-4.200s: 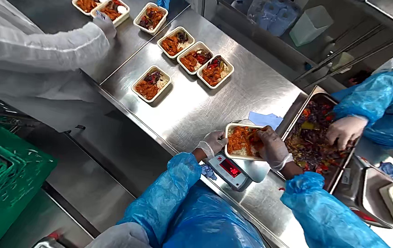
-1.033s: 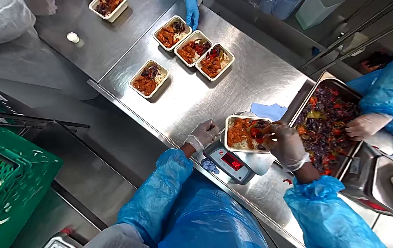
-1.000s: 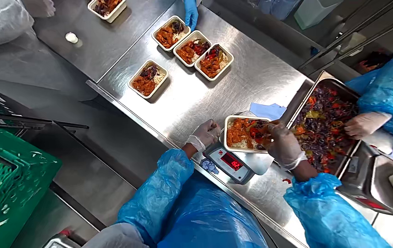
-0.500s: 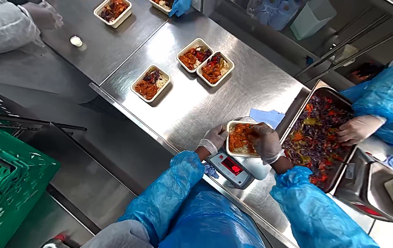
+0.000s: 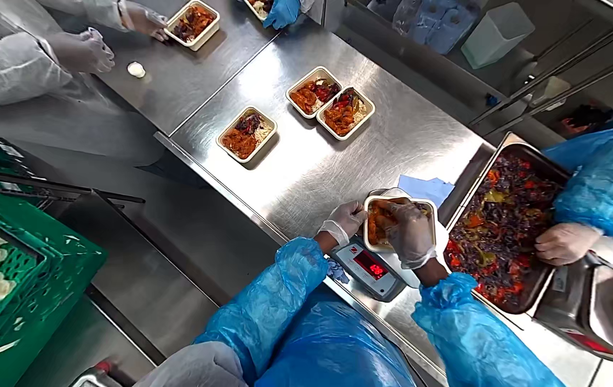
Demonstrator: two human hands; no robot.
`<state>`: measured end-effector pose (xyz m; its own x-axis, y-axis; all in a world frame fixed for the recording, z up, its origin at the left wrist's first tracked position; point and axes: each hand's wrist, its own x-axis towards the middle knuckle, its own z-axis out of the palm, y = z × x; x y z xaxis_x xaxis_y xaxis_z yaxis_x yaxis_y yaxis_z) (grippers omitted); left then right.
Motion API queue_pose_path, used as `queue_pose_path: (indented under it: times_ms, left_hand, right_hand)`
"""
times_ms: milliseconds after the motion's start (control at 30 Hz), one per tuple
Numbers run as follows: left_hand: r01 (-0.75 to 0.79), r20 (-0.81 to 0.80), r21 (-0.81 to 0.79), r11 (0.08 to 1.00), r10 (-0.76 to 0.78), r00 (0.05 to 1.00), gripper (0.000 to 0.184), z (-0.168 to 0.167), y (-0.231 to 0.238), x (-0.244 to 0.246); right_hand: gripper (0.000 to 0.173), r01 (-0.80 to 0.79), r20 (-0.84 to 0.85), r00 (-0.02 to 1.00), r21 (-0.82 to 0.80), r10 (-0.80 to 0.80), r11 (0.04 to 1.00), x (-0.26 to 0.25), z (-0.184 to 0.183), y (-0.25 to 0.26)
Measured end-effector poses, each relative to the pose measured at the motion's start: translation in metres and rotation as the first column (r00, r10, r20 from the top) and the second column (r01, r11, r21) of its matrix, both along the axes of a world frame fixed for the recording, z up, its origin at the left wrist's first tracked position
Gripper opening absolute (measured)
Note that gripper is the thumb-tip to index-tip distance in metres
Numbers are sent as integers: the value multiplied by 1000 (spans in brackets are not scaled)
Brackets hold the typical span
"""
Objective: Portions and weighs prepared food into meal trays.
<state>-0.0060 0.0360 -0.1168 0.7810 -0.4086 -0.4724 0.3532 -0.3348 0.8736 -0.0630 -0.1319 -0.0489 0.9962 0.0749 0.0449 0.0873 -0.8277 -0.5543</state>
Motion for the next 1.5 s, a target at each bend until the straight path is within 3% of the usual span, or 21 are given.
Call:
queue_pose_path:
  times_ms: [167,467,700,867,1033,1167,1267,1367,1500]
  left_hand:
    - [-15,-42,-42,999,14,999,22,-5,0,0]
    - [-13,3,-51,999,13,1000,21,-9,-1,-2]
    - [-49,-76,-92,995,42,996,22,2,-1,-4]
    - [-45,-56,-73,996,41,998,22,-3,-1,-3]
    - [-44,-73,-75,996,38,997,22,2,0,-4]
    - [-52,-78,-66,996,46,996,22,5,0,-5]
    - [-56,-76,-57,997,52,996,24,6,3,-5]
    - [-50,-52,-27,998,49,997,24,2,2,-4]
    - [-22,-8,44,999,22,1000,28,62,15,-22]
  right_hand:
    - [43,27,-119,992,-7,-28,1000,-17,4,6]
    - [28,72,-95,993,-21,-73,997,-20,3,22]
    - [63,183,-46,982,-4,-183,983,-27,-1,10]
    - [59,132,-55,989,-112,-139,985,-25,-9,10]
    - [51,163,-172,966,-166,-191,973,-20,-3,18]
    - [44,163,-168,969,-114,-181,980,-17,0,14]
    - [51,184,-152,970,-63,-191,981,-14,0,18]
    - [52,214,-184,955,-116,-232,970,-14,-7,21]
    - [40,205,-157,966,-4,-204,979,-6,-3,7]
